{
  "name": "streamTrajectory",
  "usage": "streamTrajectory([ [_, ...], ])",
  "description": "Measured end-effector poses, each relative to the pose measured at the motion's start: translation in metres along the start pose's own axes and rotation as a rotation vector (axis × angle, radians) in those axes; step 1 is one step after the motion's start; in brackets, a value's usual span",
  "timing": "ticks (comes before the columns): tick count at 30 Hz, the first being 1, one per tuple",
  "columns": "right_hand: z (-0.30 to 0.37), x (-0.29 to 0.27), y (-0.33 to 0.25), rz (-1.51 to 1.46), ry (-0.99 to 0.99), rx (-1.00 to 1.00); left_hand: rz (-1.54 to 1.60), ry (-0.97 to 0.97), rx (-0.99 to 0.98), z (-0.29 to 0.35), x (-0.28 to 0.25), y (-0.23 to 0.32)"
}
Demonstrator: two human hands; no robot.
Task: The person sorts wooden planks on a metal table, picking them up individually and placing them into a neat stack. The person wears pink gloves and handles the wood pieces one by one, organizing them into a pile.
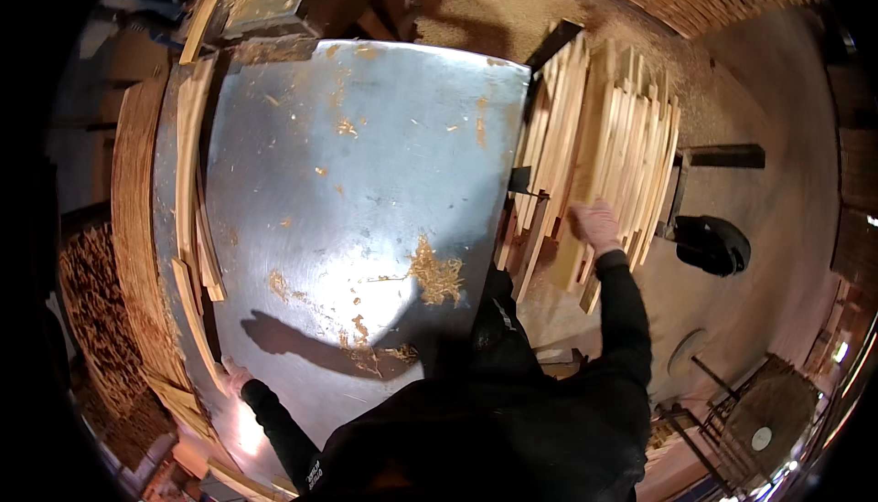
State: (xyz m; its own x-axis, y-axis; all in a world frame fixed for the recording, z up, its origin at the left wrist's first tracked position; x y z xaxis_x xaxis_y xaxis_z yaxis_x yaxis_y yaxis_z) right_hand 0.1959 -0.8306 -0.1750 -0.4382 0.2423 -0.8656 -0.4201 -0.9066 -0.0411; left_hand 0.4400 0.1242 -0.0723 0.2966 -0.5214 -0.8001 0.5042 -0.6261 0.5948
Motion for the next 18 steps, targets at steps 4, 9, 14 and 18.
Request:
streamTrajectory([
  [4,-0.077,0.092,-0.072,-0.092,-0.075,-0.065,-0.715,0.061,-0.313,-0.069,-0.022,0.020],
  [9,-0.022,0.130,-0.013,-1.361,-0.508,0.192,-0.979,-0.304,-0.308,-0.126,0.023,0.010],
  [14,0.017,-0.214,-0.042,-0.985,0.621,0.187,-0.888,-0.221,-0.123,-0.143,0.047,0.105],
  [18,-0.049,-0.382,-0.297,-0.418,0.658,-0.465,-0.514,-0.482,0.024,-0.165,0.034,0.062],
])
Point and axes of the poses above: each hand's wrist, its own z-axis away from the middle knuckle, its own x-axis out of the palm, y = z × x, the point moved 10 cm from there along -z, towards the middle knuckle, and after that the axes turned 14 degrees about -y, right-handed, at the moved point
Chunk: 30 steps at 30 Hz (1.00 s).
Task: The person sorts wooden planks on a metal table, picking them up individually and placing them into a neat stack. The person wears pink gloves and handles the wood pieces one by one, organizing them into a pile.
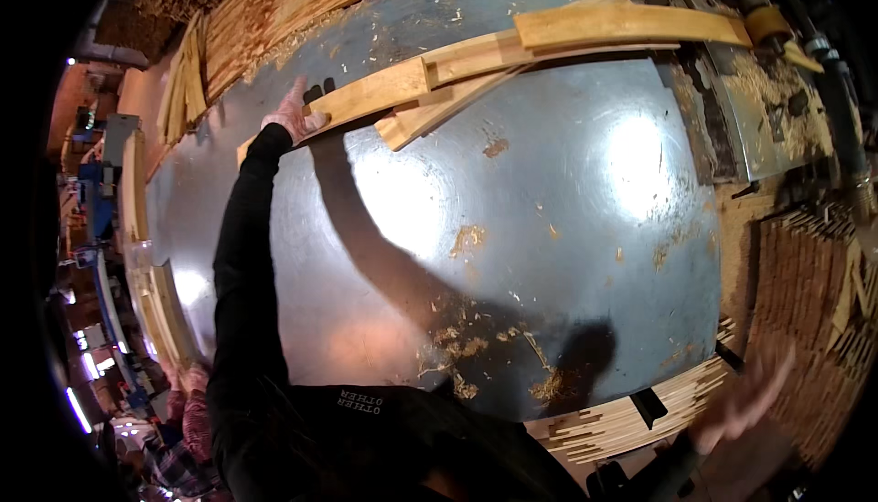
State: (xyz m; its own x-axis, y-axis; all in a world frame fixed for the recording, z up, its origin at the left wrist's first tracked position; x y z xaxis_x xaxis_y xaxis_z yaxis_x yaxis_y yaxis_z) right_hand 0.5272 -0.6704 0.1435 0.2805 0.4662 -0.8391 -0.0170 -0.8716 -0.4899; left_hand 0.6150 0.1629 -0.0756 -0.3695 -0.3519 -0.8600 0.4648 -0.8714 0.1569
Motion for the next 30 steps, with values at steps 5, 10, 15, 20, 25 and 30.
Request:
streamTrajectory([
  [5,-0.148,0.275,-0.283,0.467,-0.417,-1.048,-0.283,-0.147,0.161,0.076,0.048,0.042],
  [10,-0.227,0.498,-0.328,0.496,-0.716,-0.856,0.402,0.109,0.183,0.125,0.082,-0.017],
  [15,-0.100,0.494,-0.365,0.519,-1.064,-0.878,0.676,0.113,0.078,0.078,-0.031,0.042],
  [20,0.019,0.372,-0.374,-0.037,-0.660,-1.275,1.000,-0.524,0.164,-0.007,0.071,0.184],
  [25,0.057,0.354,-0.165,-0.693,-0.447,0.198,0.828,-0.479,0.281,0.059,0.172,0.246],
  [30,0.110,0.365,-0.200,-1.028,-0.701,0.099,1.659,-0.642,0.195,0.166,0.215,0.210],
])
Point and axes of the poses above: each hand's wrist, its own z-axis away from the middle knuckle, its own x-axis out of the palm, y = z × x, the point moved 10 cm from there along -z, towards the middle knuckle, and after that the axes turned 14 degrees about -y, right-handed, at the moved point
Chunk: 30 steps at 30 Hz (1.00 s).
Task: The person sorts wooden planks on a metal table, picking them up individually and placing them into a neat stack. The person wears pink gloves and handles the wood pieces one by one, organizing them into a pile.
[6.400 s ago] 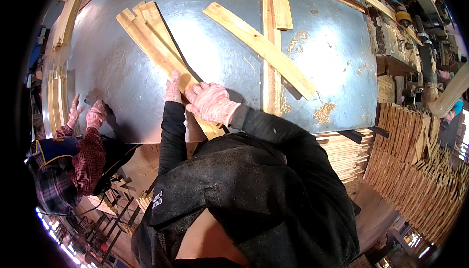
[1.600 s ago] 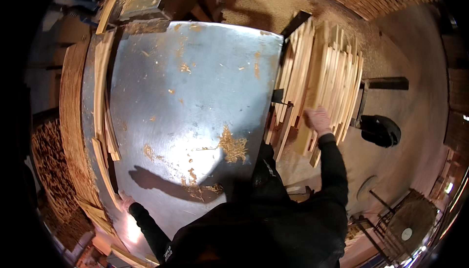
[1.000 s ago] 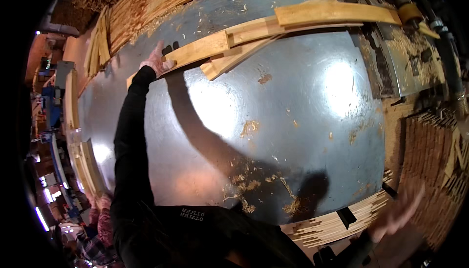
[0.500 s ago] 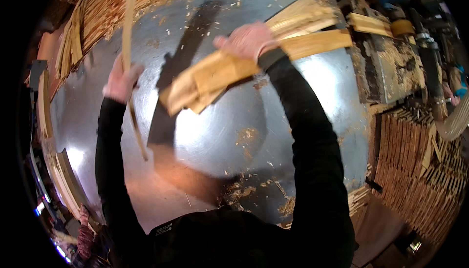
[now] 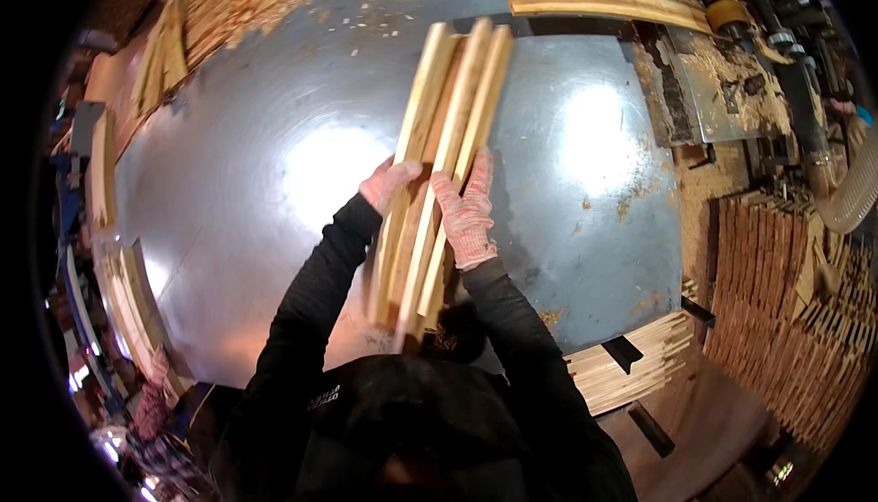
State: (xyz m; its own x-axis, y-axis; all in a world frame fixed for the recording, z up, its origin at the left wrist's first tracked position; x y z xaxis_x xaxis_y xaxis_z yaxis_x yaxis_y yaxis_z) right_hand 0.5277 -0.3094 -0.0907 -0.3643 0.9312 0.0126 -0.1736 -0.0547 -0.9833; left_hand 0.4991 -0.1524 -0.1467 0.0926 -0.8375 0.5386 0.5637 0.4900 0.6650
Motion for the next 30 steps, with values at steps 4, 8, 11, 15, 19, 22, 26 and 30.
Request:
streamTrajectory([
  [4,0.025,0.097,-0.003,0.006,-0.440,0.153,0.258,0.008,0.167,0.113,-0.062,-0.047],
  [8,0.092,0.179,0.019,0.646,-0.672,0.158,-0.822,0.353,0.296,0.242,-0.115,-0.042],
  [11,0.134,0.199,0.023,0.250,-0.892,0.301,0.334,0.752,0.144,0.332,-0.152,-0.090],
  [15,0.165,0.220,-0.004,-0.470,-1.063,0.555,0.412,1.004,0.252,0.429,-0.203,-0.110],
  [19,0.153,0.249,-0.047,-0.344,-1.180,0.394,-0.659,1.467,-0.243,0.496,-0.234,-0.068],
  [22,0.121,0.269,-0.037,-0.068,-0.997,0.165,-0.981,1.357,-0.006,0.483,-0.214,-0.020],
  [26,0.130,0.322,-0.041,0.235,-0.996,-0.112,0.231,0.110,0.242,0.381,-0.068,-0.056],
  [30,0.151,0.323,-0.080,0.048,-0.574,0.074,-0.100,0.279,0.496,0.414,-0.096,-0.049],
])
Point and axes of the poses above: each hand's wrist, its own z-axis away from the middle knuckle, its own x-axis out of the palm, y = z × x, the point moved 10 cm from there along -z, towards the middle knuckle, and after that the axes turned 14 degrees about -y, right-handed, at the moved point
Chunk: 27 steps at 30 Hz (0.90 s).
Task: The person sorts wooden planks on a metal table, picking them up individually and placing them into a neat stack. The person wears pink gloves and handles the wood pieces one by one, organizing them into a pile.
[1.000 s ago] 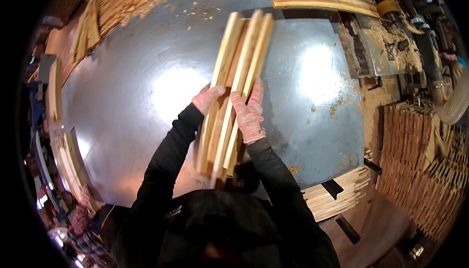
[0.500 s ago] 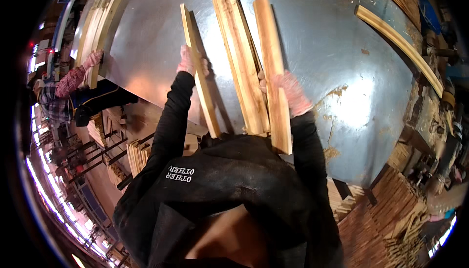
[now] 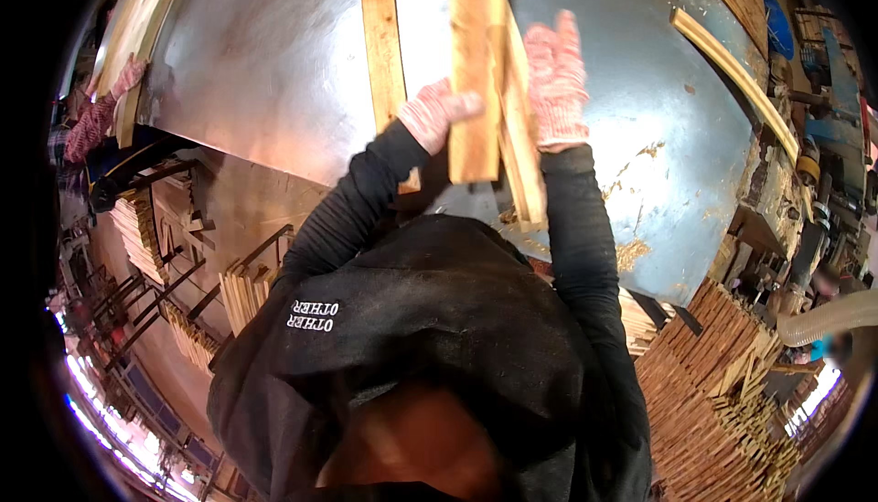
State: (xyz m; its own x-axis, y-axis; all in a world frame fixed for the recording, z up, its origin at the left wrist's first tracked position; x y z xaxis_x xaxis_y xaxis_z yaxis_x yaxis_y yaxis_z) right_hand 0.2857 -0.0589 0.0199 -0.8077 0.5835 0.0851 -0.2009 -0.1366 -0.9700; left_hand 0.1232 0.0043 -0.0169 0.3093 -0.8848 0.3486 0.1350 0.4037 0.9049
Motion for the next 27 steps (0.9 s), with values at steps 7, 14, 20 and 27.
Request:
streamTrajectory([
  [7,0.122,0.012,0.074,1.390,-0.143,0.388,0.313,0.362,0.101,0.091,-0.162,0.001],
  [14,0.105,-0.028,0.106,0.157,-0.320,0.310,1.274,0.147,0.328,0.102,-0.166,-0.056],
  [20,0.098,0.040,0.086,-0.610,-0.419,0.371,1.309,0.057,0.338,0.097,-0.106,-0.019],
  [27,0.075,0.085,0.078,-0.497,-0.488,0.349,0.861,0.341,0.111,0.118,-0.158,-0.066],
])
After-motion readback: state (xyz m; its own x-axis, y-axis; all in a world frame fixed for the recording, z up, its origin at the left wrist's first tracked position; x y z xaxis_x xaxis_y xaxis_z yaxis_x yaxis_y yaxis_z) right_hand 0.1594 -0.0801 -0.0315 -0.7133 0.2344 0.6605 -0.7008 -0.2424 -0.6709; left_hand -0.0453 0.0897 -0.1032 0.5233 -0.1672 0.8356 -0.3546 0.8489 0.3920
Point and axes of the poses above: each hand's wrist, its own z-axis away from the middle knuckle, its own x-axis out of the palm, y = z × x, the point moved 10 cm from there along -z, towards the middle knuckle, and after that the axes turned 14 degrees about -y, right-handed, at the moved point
